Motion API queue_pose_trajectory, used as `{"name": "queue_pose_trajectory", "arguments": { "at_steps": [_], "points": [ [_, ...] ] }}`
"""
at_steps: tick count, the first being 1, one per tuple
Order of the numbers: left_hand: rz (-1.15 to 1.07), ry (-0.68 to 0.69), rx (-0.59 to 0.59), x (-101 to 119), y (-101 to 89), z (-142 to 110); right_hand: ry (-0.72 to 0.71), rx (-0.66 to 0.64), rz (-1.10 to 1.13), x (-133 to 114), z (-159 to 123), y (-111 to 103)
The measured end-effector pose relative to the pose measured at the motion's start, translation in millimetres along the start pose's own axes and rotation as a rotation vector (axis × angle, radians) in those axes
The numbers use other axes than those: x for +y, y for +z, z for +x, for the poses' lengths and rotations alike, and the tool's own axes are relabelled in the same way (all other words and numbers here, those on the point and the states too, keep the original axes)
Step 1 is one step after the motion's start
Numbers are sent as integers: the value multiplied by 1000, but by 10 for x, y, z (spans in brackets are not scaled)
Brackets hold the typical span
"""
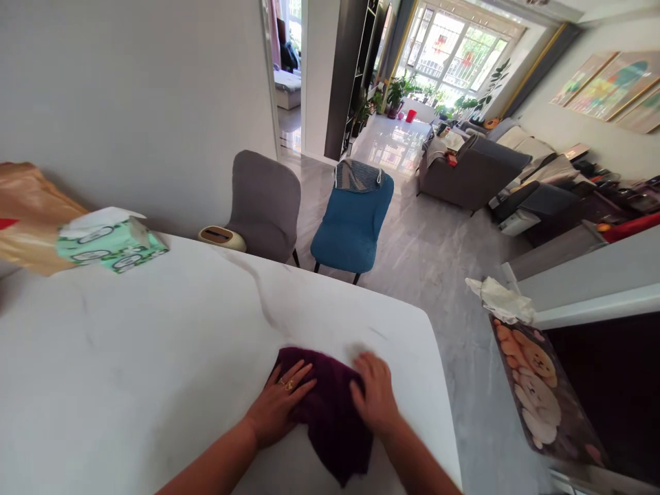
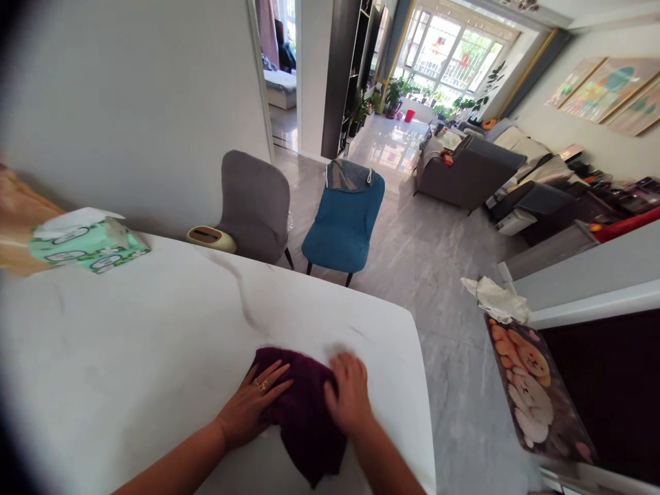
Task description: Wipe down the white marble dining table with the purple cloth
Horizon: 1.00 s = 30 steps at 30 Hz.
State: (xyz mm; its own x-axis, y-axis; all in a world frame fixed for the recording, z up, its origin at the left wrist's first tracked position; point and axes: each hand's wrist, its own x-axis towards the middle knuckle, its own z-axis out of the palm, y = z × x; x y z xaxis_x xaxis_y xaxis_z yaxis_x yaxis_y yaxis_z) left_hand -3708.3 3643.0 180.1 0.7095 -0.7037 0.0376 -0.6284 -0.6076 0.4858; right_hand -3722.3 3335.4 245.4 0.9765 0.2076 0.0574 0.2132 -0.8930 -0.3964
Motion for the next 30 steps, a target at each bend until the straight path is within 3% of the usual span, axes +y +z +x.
{"name": "queue_pose_trajectory", "arguments": {
  "at_steps": [3, 5, 10, 15, 18, 22, 30],
  "points": [
    [-28, -31, -35, 31, 2, -5, 34, -124, -133, -328, -791, 362],
    [-38, -36, -48, 61, 33, -40, 101, -173, -186, -444, -1034, 555],
    [-50, 38, -36, 119, 155, -189, 210, -198, -252, -561, -906, 741],
    [-78, 54, -173, 63, 100, -72, 212, -234, -207, -504, -690, 757],
    [-86, 42, -234, -4, -30, 241, 219, -240, -205, -376, -431, 686],
    [-64, -3, -254, -111, -223, 896, 178, -176, -232, -106, 234, 496],
    [31, -172, -79, -365, -333, 2259, 209, -113, -224, 588, 1611, 219]
  ]
}}
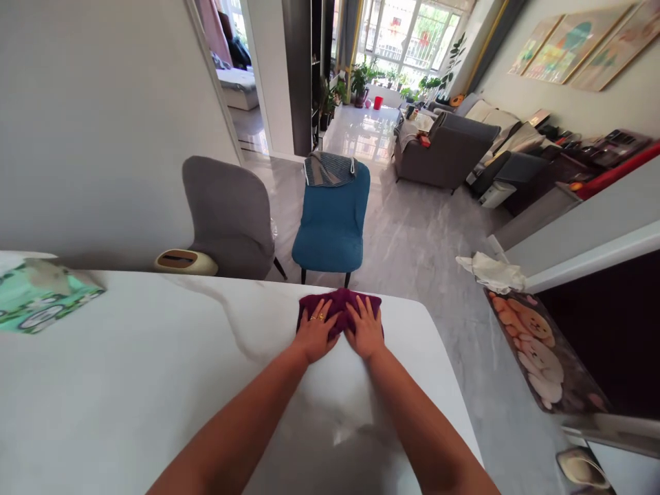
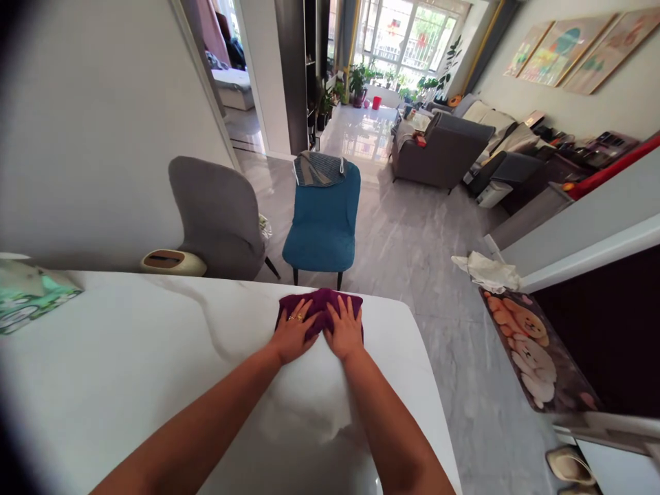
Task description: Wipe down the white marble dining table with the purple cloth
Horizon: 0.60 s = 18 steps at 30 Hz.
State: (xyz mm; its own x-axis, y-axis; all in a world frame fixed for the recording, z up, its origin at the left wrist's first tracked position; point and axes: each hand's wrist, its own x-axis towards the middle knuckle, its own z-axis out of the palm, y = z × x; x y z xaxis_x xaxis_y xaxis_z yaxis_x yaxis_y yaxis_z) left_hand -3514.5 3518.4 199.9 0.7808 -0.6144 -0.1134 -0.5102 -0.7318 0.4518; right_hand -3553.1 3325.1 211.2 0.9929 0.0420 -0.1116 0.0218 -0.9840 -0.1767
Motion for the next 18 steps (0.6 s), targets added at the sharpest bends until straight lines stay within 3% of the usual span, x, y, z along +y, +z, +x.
{"name": "queue_pose_trajectory", "arguments": {
  "at_steps": [5, 9, 13, 18],
  "points": [
    [10, -114, -4, 8, -42, 452, 36, -27, 20, 161, 438, -98],
    [40, -149, 32, 73, -46, 481, 31, -41, 49, 174, 414, -145],
    [38, -64, -5, 226, 54, 200, -37, -8, 83, 210, -36, -125],
    [16, 131, -60, 572, 427, -533, -76, 99, 60, 294, -1213, 57]
  ]
}}
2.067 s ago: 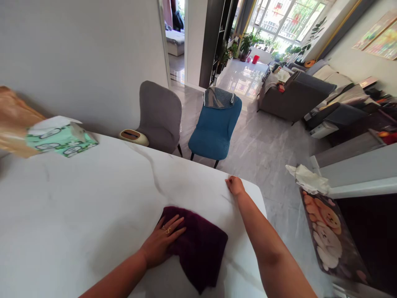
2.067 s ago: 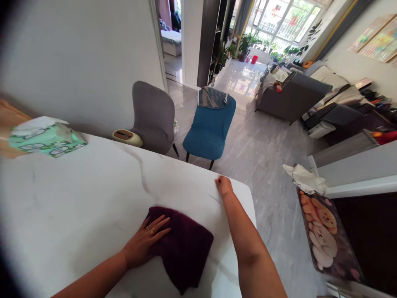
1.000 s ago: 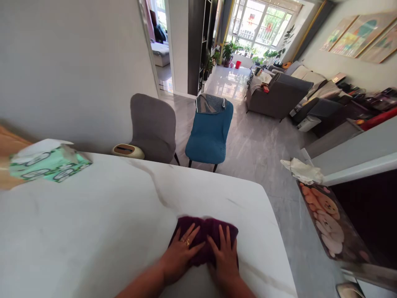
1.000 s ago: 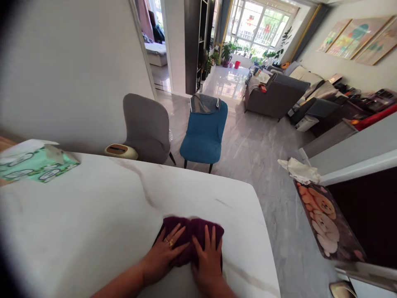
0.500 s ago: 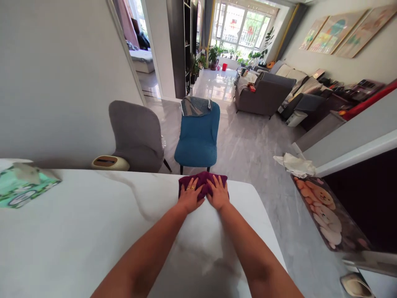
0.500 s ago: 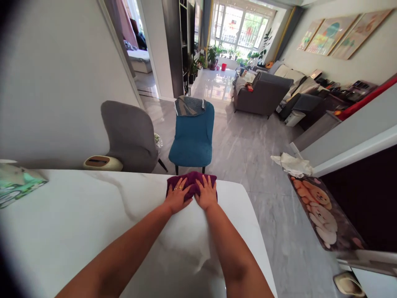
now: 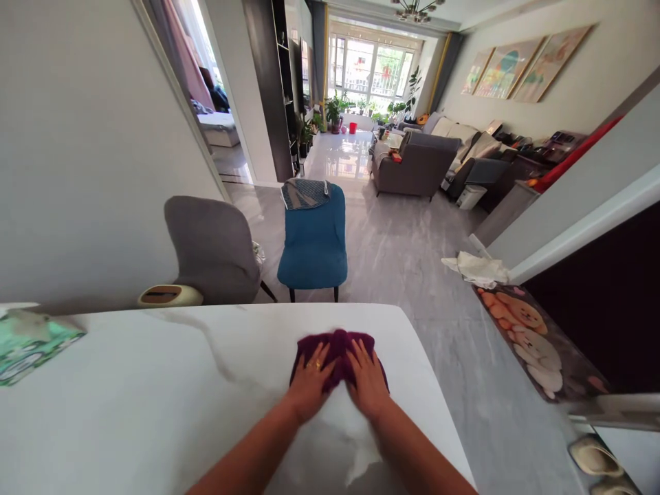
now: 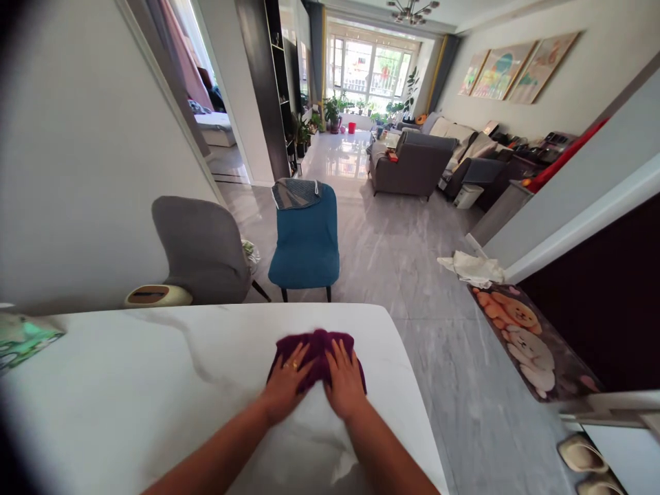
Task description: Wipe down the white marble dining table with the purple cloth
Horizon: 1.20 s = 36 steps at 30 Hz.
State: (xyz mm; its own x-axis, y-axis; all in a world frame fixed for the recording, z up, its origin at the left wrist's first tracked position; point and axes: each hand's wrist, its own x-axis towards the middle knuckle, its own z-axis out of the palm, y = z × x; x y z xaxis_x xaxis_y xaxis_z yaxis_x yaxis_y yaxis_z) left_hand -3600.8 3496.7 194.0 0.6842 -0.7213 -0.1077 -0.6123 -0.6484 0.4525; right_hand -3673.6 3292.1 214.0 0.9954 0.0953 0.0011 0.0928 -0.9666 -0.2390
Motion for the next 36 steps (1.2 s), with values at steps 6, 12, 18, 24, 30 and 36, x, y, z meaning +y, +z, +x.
{"name": "queue_pose_trajectory", "arguments": {
  "at_steps": [6, 12, 18, 24, 30, 36],
  "points": [
    [37, 321, -96, 506, 785, -839, 2, 54, -129, 100, -1688, 412],
    [64, 489, -73, 632, 857, -824, 19, 27, -133, 253, -1963, 385],
    [-37, 197, -184, 741, 234, 198, 88, -39, -63, 632, -694, -259],
    [7, -21, -17, 910, -45, 1290, 134, -71, -29, 1297, 392, -573],
    [74, -181, 6, 1112, -160, 1927, 295, -99, -7, 1614, 835, -743],
    [88, -35, -38, 1308, -92, 1886, 355, -41, 40, 1595, 351, -718]
  ]
}}
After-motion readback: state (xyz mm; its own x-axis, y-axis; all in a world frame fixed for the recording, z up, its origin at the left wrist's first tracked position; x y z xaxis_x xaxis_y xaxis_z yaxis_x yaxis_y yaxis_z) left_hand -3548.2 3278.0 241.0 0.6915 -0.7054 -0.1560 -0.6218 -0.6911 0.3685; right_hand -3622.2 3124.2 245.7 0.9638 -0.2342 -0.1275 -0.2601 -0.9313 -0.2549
